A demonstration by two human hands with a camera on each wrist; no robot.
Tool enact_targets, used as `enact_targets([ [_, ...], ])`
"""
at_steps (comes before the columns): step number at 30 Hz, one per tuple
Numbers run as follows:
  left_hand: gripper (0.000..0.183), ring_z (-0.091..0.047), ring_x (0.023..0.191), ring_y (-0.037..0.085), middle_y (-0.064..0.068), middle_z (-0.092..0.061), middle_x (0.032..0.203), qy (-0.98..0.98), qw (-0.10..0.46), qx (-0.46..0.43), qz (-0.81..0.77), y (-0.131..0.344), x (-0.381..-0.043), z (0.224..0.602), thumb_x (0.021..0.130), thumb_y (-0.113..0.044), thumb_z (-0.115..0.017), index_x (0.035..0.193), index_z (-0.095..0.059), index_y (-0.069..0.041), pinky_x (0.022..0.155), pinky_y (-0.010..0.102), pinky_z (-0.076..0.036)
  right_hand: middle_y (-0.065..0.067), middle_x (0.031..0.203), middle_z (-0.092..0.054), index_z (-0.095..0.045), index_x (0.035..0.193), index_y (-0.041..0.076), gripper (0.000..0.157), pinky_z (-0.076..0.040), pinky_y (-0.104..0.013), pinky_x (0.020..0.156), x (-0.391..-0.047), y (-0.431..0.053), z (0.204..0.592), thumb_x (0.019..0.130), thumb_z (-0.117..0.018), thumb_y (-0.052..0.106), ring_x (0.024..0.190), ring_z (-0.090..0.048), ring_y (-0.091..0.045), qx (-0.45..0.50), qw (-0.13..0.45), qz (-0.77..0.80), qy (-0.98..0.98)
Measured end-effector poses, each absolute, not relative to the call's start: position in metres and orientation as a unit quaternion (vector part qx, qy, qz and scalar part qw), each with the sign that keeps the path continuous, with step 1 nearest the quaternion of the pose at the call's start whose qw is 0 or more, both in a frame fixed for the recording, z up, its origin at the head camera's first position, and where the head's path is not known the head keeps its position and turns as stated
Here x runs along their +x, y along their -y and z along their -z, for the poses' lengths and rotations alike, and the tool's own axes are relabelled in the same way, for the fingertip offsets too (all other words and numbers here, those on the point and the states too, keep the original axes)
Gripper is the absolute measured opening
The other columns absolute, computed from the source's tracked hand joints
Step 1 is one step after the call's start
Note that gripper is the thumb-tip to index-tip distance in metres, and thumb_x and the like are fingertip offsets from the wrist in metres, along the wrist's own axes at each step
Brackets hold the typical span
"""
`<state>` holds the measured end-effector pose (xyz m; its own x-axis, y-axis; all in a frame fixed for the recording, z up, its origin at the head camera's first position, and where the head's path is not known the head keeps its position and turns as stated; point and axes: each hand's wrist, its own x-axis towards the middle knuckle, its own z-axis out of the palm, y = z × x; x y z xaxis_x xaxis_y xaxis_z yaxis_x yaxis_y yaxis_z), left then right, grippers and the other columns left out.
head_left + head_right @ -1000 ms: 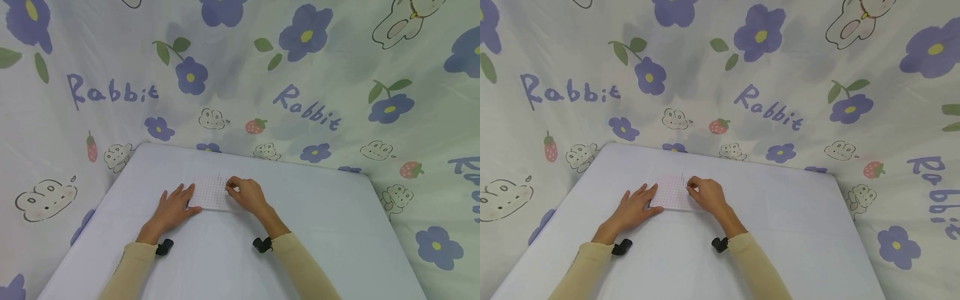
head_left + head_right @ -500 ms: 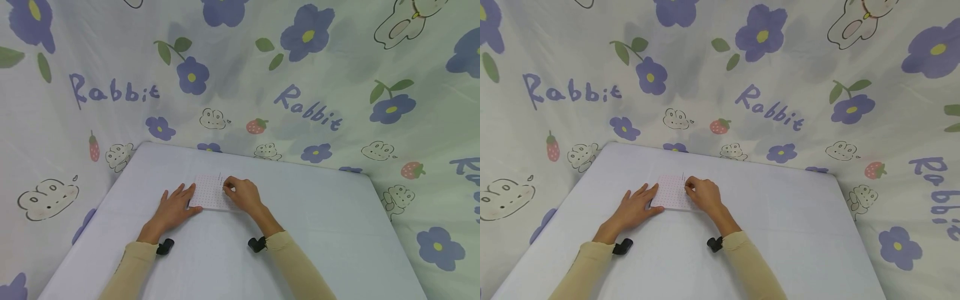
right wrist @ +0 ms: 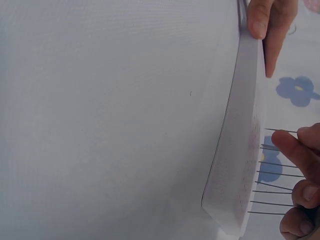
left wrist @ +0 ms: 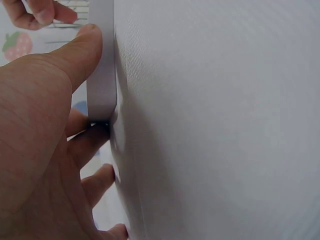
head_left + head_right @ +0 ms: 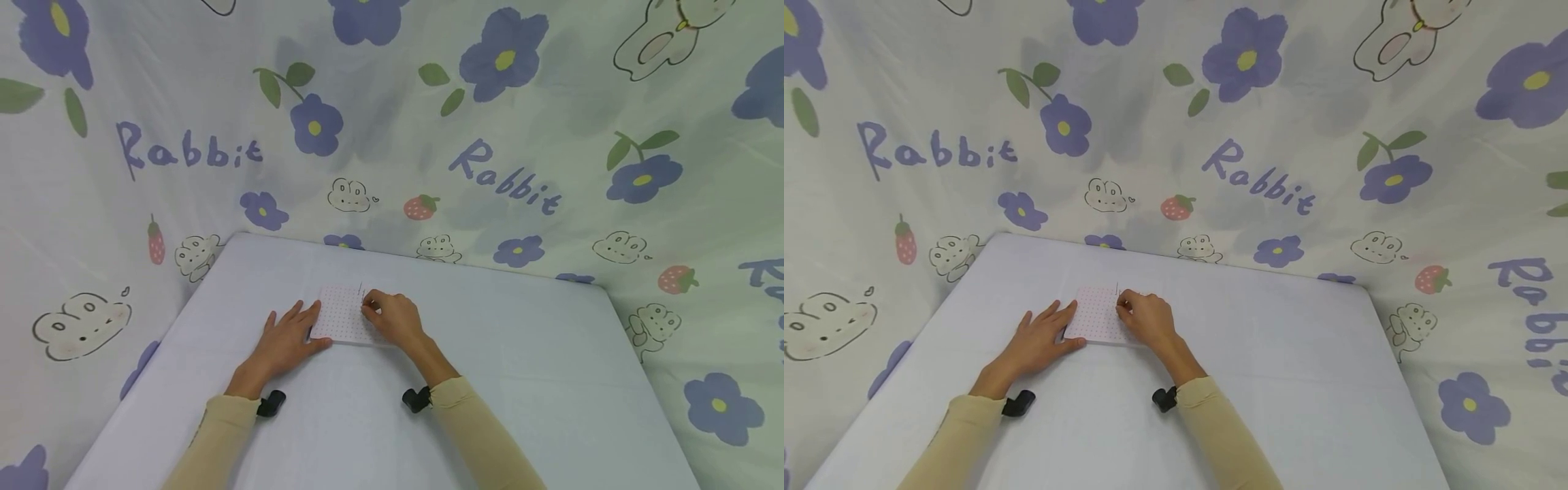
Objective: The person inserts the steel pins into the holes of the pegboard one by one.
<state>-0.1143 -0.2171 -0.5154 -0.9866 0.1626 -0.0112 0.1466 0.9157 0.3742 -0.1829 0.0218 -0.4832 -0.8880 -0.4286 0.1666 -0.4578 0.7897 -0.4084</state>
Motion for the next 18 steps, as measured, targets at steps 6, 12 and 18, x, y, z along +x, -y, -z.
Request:
enact_targets([
  [6, 0.088, -0.022, 0.151, 0.042, 0.017, -0.037, 0.159, -0.979, 0.019, 0.080, -0.187, 0.2180, -0.1141, 0.5162, 0.093, -0.055, -0.066, 0.157, -0.032, -0.006, 0.114, 0.074, -0.007, 0.010, 0.099, -0.077, -0.072, 0.104, 0.026, 0.012, -0.050, -0.026, 0.068, -0.1841, -0.0197, 0.4825, 0.098, -0.067, 0.034, 0.074, -0.062, -0.007, 0.229, 0.023, -0.209, 0.950],
  [12, 0.087, -0.022, 0.151, 0.042, 0.017, -0.037, 0.159, -0.978, 0.018, 0.083, -0.190, 0.2179, -0.1142, 0.5150, 0.093, -0.055, -0.066, 0.157, -0.033, -0.006, 0.114, 0.074, -0.007, 0.010, 0.098, -0.077, -0.072, 0.104, 0.026, 0.011, -0.048, -0.024, 0.065, -0.1843, -0.0170, 0.4830, 0.097, -0.068, 0.033, 0.072, -0.060, -0.005, 0.229, 0.013, -0.195, 0.954],
  [18, 0.087, -0.023, 0.151, 0.041, 0.017, -0.038, 0.159, -0.977, 0.013, 0.081, -0.195, 0.2169, -0.1135, 0.5152, 0.092, -0.054, -0.067, 0.157, -0.034, -0.006, 0.114, 0.074, -0.008, 0.010, 0.097, -0.076, -0.073, 0.103, 0.025, 0.010, -0.047, -0.023, 0.063, -0.1849, -0.0154, 0.4858, 0.097, -0.068, 0.032, 0.069, -0.057, -0.005, 0.227, 0.007, -0.197, 0.954],
])
